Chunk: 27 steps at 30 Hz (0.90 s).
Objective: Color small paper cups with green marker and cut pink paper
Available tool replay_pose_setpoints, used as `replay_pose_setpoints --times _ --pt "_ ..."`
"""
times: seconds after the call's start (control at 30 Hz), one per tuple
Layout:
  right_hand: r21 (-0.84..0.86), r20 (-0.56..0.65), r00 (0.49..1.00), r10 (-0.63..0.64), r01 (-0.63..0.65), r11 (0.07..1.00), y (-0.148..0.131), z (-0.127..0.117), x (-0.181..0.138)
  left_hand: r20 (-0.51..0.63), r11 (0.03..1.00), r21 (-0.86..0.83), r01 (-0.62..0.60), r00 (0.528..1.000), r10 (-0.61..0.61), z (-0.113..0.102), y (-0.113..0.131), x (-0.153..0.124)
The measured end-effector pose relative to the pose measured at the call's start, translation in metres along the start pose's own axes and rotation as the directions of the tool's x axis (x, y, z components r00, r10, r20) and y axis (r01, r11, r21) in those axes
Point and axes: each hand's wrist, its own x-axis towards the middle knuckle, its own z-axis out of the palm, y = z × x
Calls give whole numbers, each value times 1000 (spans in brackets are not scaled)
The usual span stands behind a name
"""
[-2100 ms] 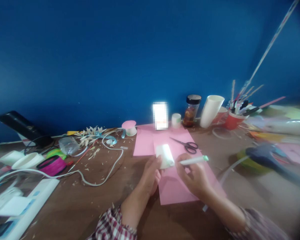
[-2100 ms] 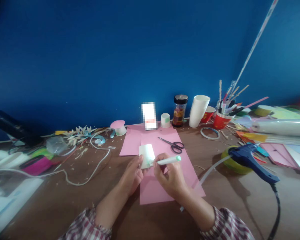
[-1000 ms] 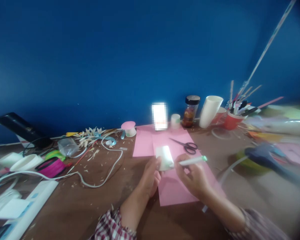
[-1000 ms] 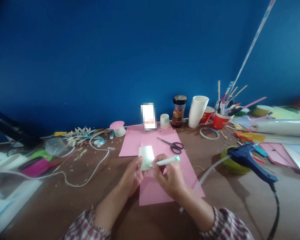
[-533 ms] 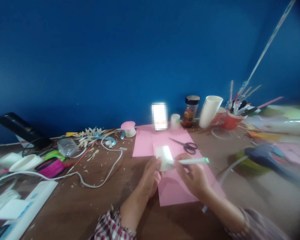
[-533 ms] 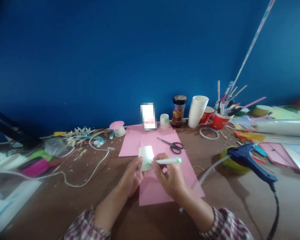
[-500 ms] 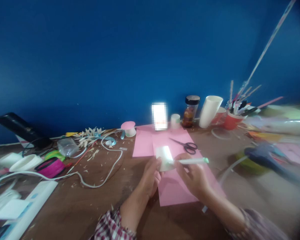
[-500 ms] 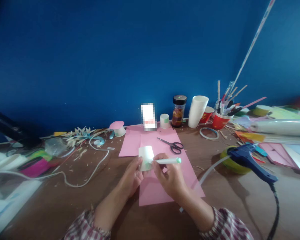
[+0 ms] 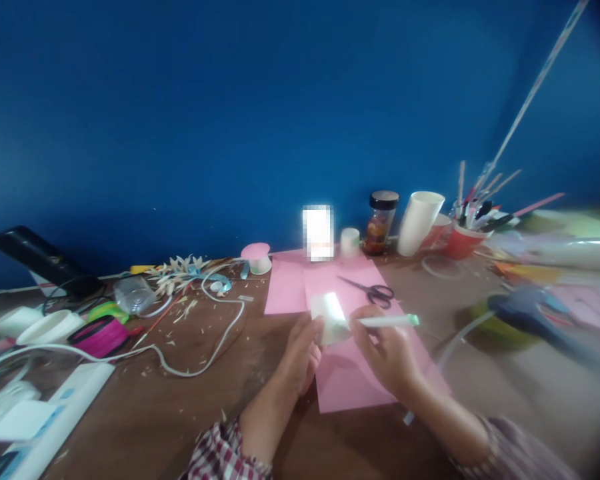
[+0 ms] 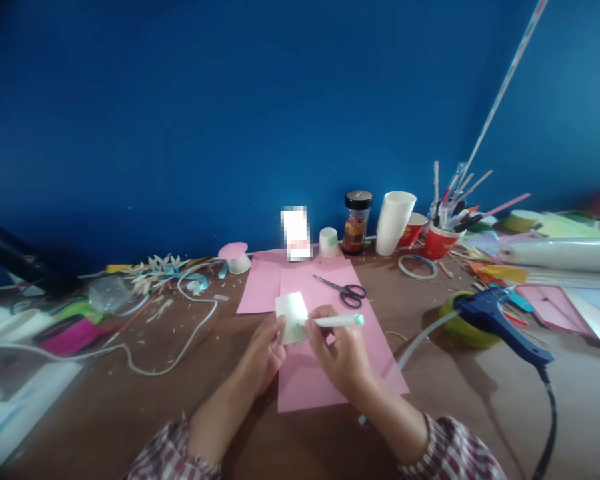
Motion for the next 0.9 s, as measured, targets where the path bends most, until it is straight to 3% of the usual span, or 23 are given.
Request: replay_pose_setpoints --times 0.13,0.43,0.6,0.77,0.9 --pt "-11 -53 999 11 -11 1000 1 -1 2 39 1000 -13 -3 999 3 -2 -1 1" --pt "4 -32 999 9 -9 1000 1 -1 1 27 998 -27 51 998 -50 -6 -1 3" --pt "30 9 999 31 -31 999 -2 -1 0 -38 992 -70 106 993 -109 -4 1 2" --pt "33 -21 1000 21 -20 999 -3 -1 1 17 991 -79 110 994 -109 -1 2 0" --pt "42 -7 999 31 -31 999 -5 -1 1 -18 983 -120 138 990 -141 0 3 -1"
